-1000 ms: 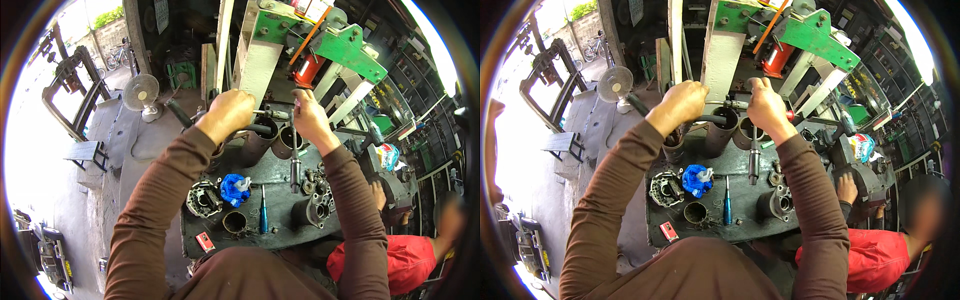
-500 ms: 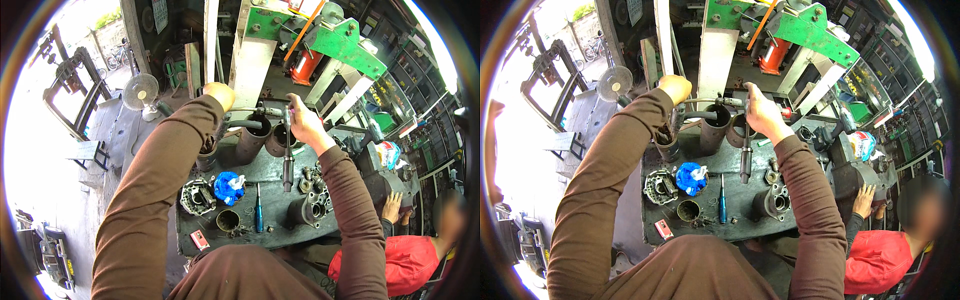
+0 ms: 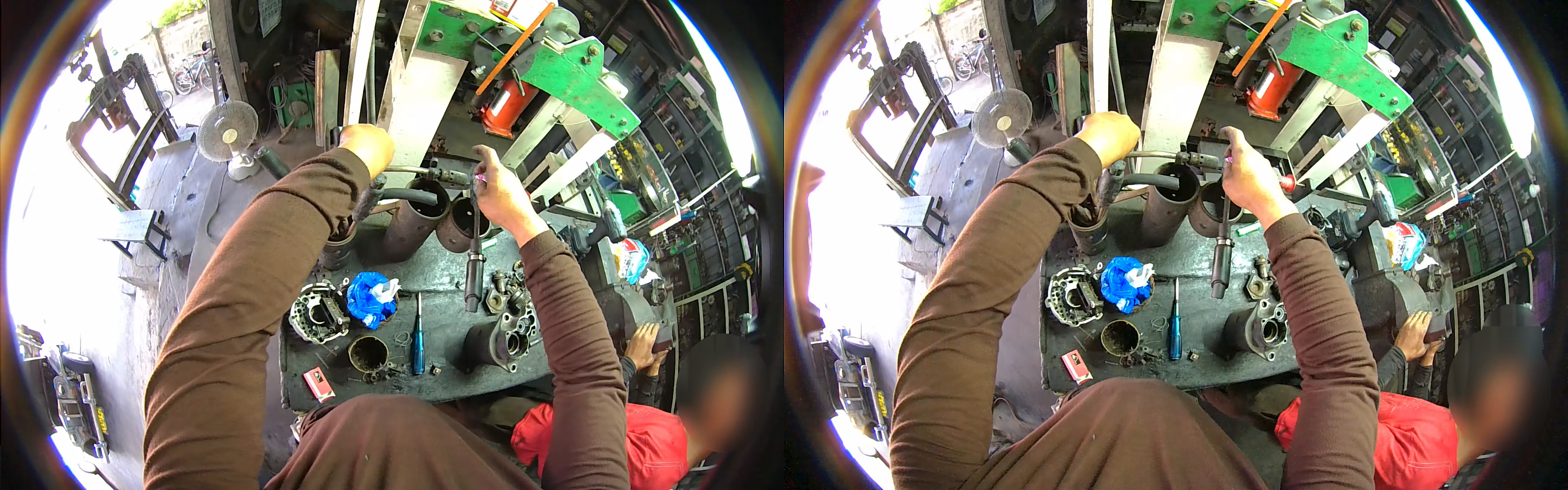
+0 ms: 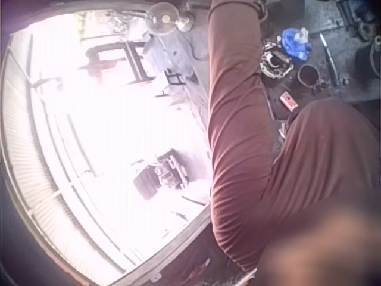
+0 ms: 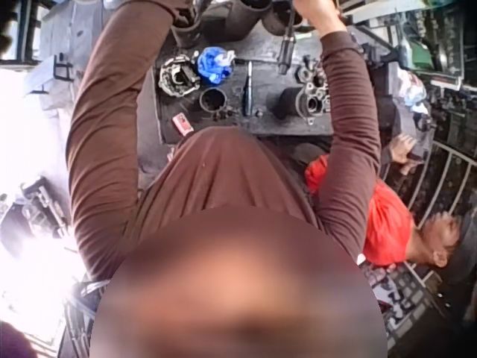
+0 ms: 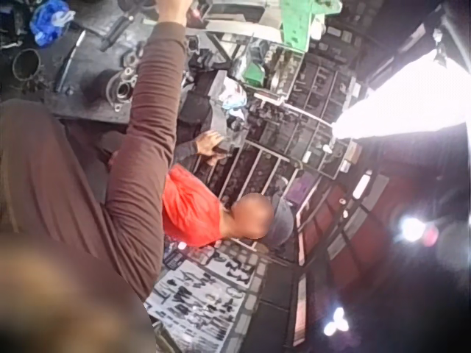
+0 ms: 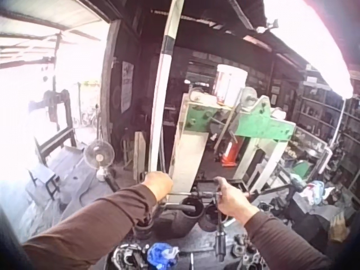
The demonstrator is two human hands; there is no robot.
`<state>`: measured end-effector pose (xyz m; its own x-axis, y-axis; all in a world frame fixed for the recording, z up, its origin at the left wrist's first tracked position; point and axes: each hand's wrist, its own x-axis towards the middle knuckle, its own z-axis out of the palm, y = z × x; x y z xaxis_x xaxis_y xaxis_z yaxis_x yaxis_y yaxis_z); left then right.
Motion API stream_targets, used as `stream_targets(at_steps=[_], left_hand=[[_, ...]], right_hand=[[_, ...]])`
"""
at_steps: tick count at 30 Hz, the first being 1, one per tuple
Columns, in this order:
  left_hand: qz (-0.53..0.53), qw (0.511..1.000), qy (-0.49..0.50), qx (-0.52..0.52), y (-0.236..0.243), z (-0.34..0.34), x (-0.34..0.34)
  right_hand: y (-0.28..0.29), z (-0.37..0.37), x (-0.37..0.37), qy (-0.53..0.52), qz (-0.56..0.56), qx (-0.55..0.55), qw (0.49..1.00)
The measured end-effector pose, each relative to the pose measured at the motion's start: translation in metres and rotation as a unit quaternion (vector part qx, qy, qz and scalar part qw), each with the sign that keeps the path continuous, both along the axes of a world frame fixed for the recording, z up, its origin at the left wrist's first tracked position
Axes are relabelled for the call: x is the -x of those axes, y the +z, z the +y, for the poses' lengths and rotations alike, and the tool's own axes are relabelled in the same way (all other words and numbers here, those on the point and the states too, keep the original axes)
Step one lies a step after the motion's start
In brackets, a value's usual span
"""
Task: The person uses pliers and a screwdriver to manipulate small mechanical components on a workbench. They repeatedly adjust and reposition parts, occasionally using a small red box and a blue cloth while another person works nearby.
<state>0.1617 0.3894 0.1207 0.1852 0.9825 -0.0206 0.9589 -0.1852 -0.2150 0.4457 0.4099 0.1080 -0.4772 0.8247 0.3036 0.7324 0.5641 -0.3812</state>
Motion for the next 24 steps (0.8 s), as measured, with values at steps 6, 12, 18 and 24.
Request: stream_targets(at_steps=[6, 12, 18, 24], left_hand=[[0.003, 1.000, 0.011, 0.029, 0.001, 0.004, -0.002], [-0.016, 1.000, 0.013, 0.018, 0.000, 0.002, -0.001], [0.005, 0.999, 0.028, 0.016, -0.002, 0.001, -0.004], [0.008, 0.999, 0.036, 0.028, -0.001, 0.002, -0.004]], right_hand=[[-0.005, 0.010, 0.002, 0.007, -0.026, 0.004, 1.000], [-0.005, 0.013, 0.009, 0.031, -0.082, -0.046, 0.995], [0.017, -0.003, 0.024, -0.011, -0.088, -0.035, 0.996], [0.089, -0.091, 0.014, -0.041, 0.108, -0.247, 0.962]])
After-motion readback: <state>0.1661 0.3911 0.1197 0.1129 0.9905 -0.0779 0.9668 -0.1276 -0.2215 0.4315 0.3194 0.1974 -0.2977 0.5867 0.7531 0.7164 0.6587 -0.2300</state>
